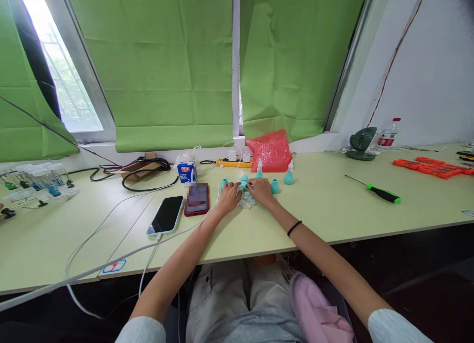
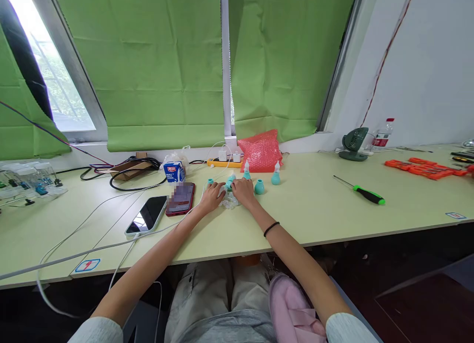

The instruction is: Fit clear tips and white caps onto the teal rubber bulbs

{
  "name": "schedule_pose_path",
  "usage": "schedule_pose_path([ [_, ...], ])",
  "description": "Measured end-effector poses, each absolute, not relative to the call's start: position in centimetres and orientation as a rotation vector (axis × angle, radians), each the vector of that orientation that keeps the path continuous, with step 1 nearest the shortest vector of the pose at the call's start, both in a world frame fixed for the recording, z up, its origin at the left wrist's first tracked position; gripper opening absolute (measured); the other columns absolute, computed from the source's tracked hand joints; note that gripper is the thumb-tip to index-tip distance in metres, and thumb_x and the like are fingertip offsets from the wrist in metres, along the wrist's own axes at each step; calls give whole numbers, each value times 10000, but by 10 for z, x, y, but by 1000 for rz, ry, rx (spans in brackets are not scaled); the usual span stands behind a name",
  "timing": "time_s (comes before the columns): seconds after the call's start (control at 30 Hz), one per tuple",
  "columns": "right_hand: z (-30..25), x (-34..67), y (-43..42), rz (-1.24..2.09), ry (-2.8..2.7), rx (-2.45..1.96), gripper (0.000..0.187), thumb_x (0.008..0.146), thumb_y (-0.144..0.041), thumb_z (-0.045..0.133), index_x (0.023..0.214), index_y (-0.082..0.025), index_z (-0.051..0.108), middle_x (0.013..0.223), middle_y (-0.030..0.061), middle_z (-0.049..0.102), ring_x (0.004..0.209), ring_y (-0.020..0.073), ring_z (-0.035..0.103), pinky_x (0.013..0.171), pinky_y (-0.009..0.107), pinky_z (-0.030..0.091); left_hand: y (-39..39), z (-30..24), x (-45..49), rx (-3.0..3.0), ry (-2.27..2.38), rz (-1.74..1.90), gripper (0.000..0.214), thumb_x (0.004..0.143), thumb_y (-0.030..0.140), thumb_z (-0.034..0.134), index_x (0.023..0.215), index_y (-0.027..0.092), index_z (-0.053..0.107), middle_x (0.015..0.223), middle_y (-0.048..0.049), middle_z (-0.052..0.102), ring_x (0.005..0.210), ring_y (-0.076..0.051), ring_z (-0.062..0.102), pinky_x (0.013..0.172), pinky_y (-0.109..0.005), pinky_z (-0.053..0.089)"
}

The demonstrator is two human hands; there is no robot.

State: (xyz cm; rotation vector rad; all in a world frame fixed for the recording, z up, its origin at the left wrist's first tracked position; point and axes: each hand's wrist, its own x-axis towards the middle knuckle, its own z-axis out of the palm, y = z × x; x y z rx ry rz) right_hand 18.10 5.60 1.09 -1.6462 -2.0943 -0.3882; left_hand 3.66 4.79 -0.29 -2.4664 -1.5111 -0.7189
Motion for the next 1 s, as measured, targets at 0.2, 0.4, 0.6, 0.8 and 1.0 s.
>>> schedule_pose_path([
  [0.2, 11, 180, 55, -375, -2137, -1630, 271, 837, -288, 369, 983, -218, 585, 941, 57, 630, 925, 205, 500, 763, 307, 295, 44, -1, 38, -2529, -1481, -635, 365, 834, 290, 350, 1197, 248, 371, 1069, -60, 520, 993, -250, 405, 748, -364, 377],
  [0.4, 9, 179, 53, -380, -2174, -1639, 366, 809, -273, 405, 1168, -244, 470, 1040, 72, 590, 980, 247, 458, 800, 369, 279, 41, -1, 42, -2520, -1504, -623, 337, 844, 310, 318, 1163, 227, 386, 1097, -73, 501, 1045, -256, 379, 777, -395, 371],
  [0.6, 11, 180, 51, -381, -2220, -1573, 428, 794, -223, 415, 1219, -280, 410, 1090, 71, 557, 989, 252, 454, 802, 377, 285, 44, -6, 42, -2507, -1515, -622, 419, 817, 323, 362, 1224, 240, 309, 1281, -57, 357, 1100, -279, 332, 825, -447, 358],
  [0.8, 10, 182, 56, -328, -2197, -1429, 372, 798, -160, 386, 1153, -217, 484, 990, 72, 609, 918, 195, 517, 801, 315, 315, 47, -10, 41, -2500, -1530, -617, 445, 828, 357, 336, 1260, 279, 263, 1348, -49, 260, 1141, -292, 297, 858, -481, 327],
  [1.0, 8, 185, 63, -339, -2105, -1333, 348, 792, -112, 362, 1088, -198, 524, 983, 51, 616, 906, 169, 532, 794, 295, 342, 45, -8, 40, -2493, -1537, -618, 430, 845, 383, 297, 1264, 291, 274, 1337, -50, 289, 1131, -282, 306, 862, -476, 319],
])
